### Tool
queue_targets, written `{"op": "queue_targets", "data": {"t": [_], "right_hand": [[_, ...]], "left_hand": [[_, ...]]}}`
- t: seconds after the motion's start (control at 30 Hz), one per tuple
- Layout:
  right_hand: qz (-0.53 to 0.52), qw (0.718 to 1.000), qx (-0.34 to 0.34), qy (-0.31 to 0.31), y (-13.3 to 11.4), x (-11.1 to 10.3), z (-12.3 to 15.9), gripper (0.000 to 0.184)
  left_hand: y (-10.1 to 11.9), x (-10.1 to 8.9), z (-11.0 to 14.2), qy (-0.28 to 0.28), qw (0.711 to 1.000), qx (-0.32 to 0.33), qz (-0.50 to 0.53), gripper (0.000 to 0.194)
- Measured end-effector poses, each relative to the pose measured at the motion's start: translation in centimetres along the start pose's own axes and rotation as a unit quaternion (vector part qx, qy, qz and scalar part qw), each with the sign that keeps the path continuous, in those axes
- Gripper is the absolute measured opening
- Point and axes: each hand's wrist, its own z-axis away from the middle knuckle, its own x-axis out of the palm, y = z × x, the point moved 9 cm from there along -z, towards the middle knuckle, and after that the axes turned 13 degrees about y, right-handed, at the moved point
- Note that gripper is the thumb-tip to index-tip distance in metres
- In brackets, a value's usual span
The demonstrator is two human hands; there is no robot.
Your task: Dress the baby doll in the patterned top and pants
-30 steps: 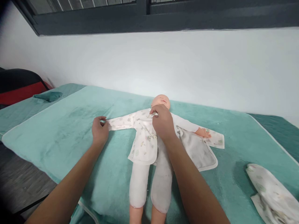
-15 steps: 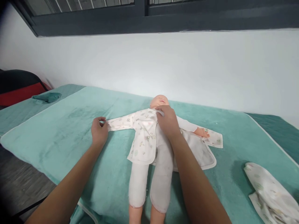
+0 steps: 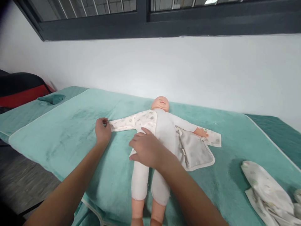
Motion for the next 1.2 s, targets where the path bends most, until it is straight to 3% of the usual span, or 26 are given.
{"op": "queue_targets", "data": {"t": [0.13, 0.27, 0.4, 0.47, 0.57, 0.67, 0.73, 0.8, 0.87, 0.9, 0.97, 1.03, 1.1, 1.2], "right_hand": [[0.121, 0.992, 0.017, -0.024, -1.0, 1.0, 1.2, 0.027], [0.196, 0.978, 0.068, 0.01, -2.1, 0.1, 1.1, 0.006], [0.212, 0.971, 0.101, -0.049, -2.5, 1.5, 0.8, 0.014], [0.217, 0.969, 0.094, -0.07, -2.5, 2.1, 0.8, 0.015], [0.21, 0.973, 0.031, -0.088, -3.2, 2.3, 1.3, 0.014], [0.165, 0.984, -0.019, -0.064, -4.0, 0.6, 1.9, 0.015], [0.09, 0.995, -0.003, -0.032, -3.4, -1.7, 2.1, 0.017], [-0.021, 0.998, 0.053, 0.007, -1.2, -4.3, 2.3, 0.017], [-0.107, 0.98, 0.145, 0.091, 3.5, -7.2, 3.2, 0.016], [-0.108, 0.961, 0.195, 0.164, 6.6, -8.9, 4.1, 0.02], [-0.044, 0.883, 0.313, 0.346, 13.7, -12.4, 8.2, 0.022], [0.038, 0.789, 0.406, 0.458, 19.3, -13.9, 13.6, 0.021], [0.073, 0.743, 0.47, 0.47, 23.5, -13.4, 17.6, 0.02], [0.035, 0.732, 0.513, 0.447, 26.5, -11.6, 21.1, 0.018]], "left_hand": [[0.0, 0.1, 0.0, -0.002, 1.0, 0.0, -0.003, 0.024], [-0.2, 0.2, 0.1, -0.005, 1.0, -0.004, 0.002, 0.025], [-0.3, 0.2, 0.1, -0.003, 1.0, -0.007, 0.006, 0.025], [-0.3, 0.2, 0.0, -0.003, 1.0, -0.008, 0.006, 0.025], [-0.3, 0.3, 0.0, -0.004, 1.0, -0.006, 0.005, 0.024], [-0.2, 0.3, -0.1, -0.004, 1.0, -0.002, 0.001, 0.023], [-0.2, 0.2, -0.1, -0.004, 1.0, 0.0, -0.002, 0.023], [-0.2, 0.2, -0.1, -0.003, 1.0, 0.001, -0.001, 0.022], [-0.3, 0.1, -0.2, -0.001, 1.0, 0.002, 0.002, 0.022], [-0.3, 0.1, -0.2, 0.001, 1.0, 0.003, 0.003, 0.021], [-0.4, 0.1, -0.3, 0.004, 1.0, 0.004, 0.003, 0.02], [-0.4, 0.1, -0.3, 0.005, 1.0, 0.007, 0.004, 0.019], [-0.3, 0.2, -0.4, 0.006, 1.0, 0.009, 0.003, 0.019], [0.0, 0.0, -0.4, 0.011, 1.0, 0.01, 0.003, 0.019]]}}
